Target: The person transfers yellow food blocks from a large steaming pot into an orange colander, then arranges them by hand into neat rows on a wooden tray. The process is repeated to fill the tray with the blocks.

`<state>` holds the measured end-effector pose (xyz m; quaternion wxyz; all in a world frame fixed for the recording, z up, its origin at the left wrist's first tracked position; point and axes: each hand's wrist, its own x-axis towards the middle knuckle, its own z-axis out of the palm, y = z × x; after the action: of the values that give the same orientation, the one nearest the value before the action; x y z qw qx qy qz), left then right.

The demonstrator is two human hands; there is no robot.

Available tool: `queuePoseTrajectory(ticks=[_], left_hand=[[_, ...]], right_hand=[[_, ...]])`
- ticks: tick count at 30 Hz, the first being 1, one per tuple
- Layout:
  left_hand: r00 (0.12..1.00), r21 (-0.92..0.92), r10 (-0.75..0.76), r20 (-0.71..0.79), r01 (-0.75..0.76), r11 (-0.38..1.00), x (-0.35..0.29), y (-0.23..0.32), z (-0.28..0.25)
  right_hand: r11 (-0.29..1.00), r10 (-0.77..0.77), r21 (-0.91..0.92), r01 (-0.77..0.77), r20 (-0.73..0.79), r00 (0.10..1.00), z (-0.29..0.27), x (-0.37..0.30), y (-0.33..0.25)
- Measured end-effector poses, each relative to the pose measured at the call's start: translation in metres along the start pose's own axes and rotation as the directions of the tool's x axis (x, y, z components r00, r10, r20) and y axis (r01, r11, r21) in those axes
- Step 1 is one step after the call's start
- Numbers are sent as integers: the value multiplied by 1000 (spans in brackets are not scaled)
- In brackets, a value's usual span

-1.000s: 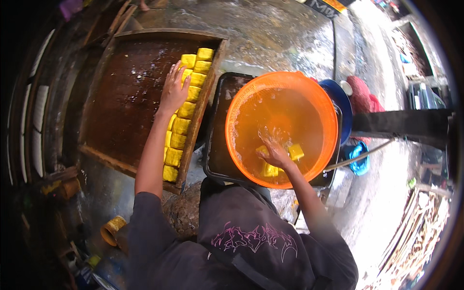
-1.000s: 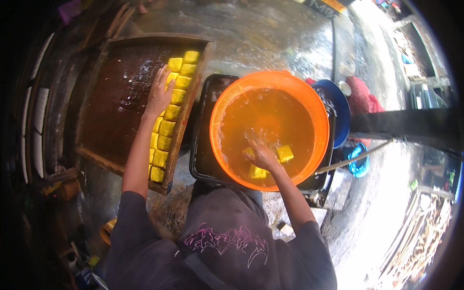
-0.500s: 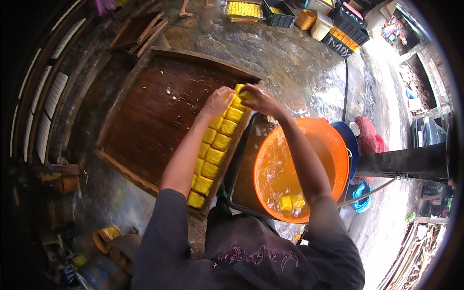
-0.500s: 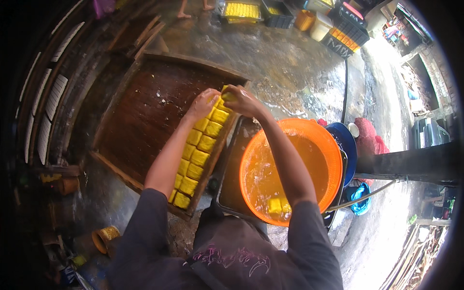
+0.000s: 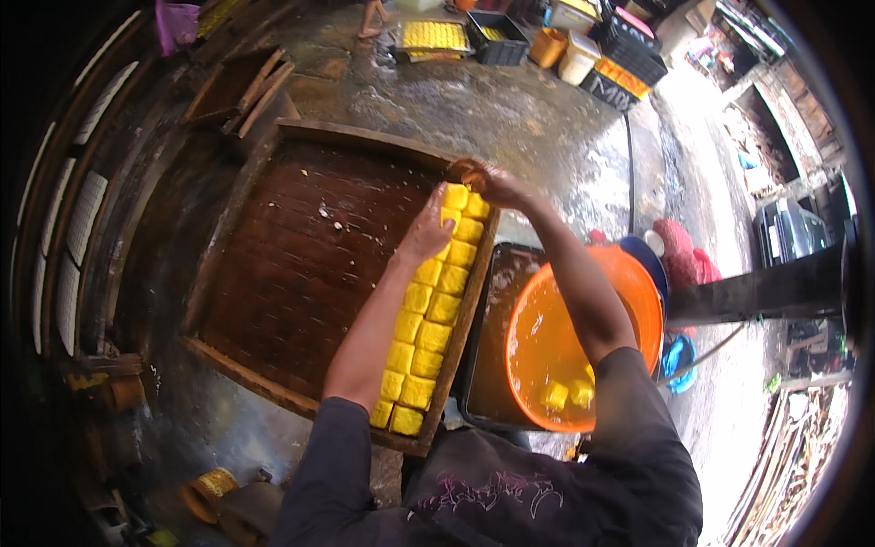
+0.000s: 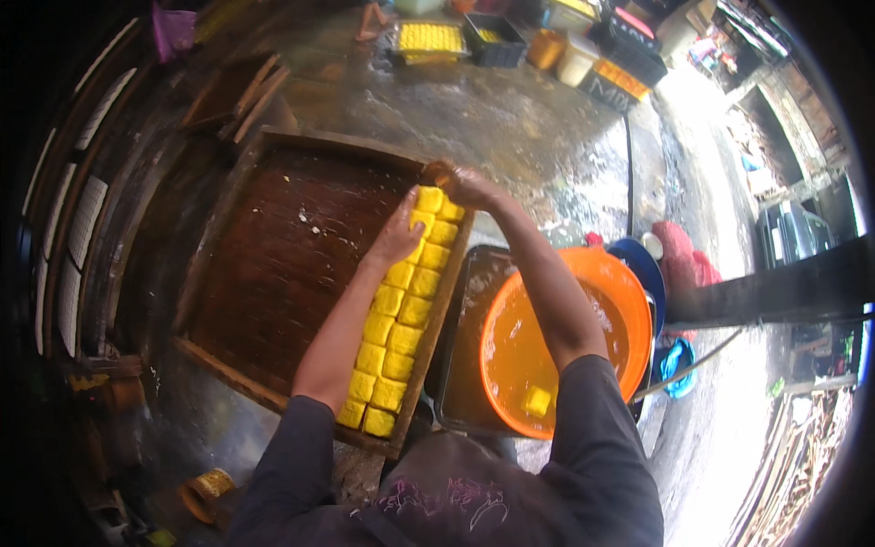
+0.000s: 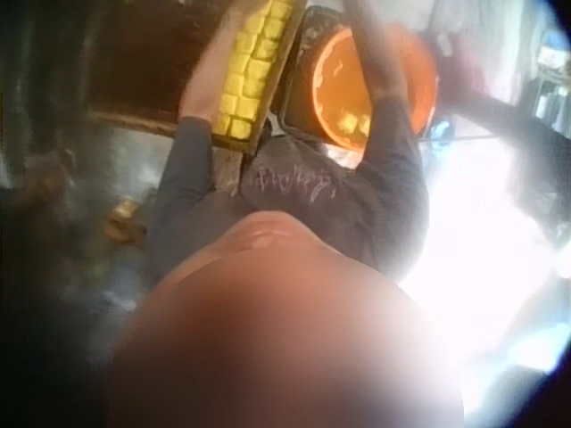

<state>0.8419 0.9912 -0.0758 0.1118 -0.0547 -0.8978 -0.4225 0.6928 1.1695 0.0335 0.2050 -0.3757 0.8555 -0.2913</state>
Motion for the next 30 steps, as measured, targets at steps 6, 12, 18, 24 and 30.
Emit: queuePoseTrajectory(ticks=[6, 12, 18, 24, 30], left_hand=[[985, 513, -87, 151, -3, 858, -19, 60, -8], [943, -372, 171, 284, -56, 927, -130, 247, 142], [536, 201, -229, 813, 110, 973, -218, 297, 284], [365, -45, -388, 846, 775, 630, -233, 283, 305], [603, -605, -209, 770, 794, 64, -234, 302, 217]], right_hand=[[831, 190, 540, 129, -494, 848, -4, -294, 122], [660, 434, -245, -710, -646, 627, 124, -560, 149], [453, 736, 872, -185, -249, 629, 151, -540, 170], [-212, 679, 977, 30, 125, 723, 110, -545, 204], [-137, 507, 991, 2, 69, 859, 82, -472, 150]])
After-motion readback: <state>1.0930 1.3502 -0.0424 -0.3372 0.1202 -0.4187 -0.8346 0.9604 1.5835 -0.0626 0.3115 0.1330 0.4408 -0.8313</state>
